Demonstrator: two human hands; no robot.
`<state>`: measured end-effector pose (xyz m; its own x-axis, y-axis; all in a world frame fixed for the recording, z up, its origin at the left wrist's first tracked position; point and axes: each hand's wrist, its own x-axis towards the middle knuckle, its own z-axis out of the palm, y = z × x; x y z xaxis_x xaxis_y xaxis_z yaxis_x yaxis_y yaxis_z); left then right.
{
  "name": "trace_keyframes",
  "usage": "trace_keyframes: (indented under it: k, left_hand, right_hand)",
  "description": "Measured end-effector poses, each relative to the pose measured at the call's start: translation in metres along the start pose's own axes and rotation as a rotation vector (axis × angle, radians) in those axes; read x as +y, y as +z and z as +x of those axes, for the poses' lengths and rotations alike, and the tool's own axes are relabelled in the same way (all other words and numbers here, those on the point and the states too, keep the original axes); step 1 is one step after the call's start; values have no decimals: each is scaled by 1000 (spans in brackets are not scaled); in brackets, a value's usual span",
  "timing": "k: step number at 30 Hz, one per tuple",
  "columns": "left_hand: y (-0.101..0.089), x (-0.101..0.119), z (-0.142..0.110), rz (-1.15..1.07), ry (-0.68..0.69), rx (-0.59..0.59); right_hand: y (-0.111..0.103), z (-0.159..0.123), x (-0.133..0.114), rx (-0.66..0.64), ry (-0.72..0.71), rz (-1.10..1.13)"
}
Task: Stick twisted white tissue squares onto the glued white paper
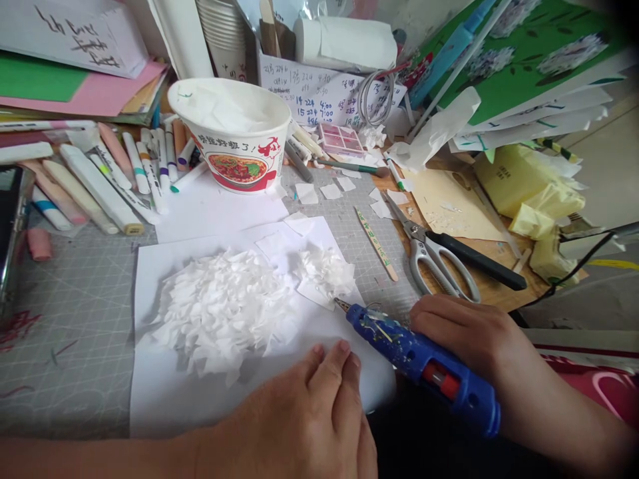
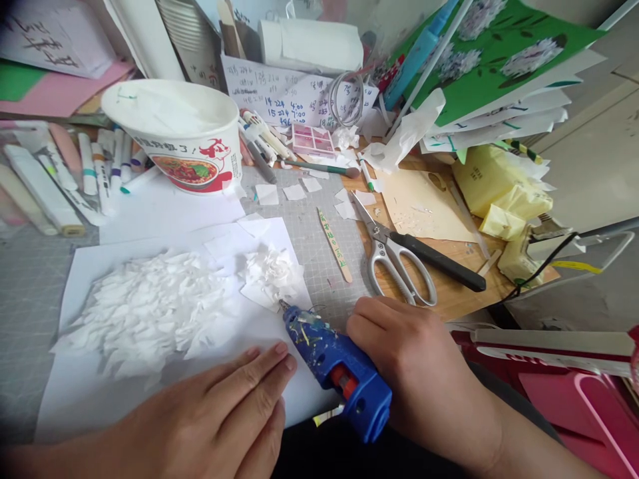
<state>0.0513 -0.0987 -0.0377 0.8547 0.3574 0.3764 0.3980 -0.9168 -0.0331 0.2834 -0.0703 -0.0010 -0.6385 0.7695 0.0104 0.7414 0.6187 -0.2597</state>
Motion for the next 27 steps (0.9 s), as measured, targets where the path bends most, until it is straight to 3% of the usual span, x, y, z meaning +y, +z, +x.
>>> trace_keyframes:
  k: [21,27]
  left_hand:
    - [3,2,-1,2,8,13]
    - [1,2,-1,11,-5,-4]
  right_hand:
    - [0,1,-1,58,-45,-90]
    - [-6,1,-1,-1,-15,-44]
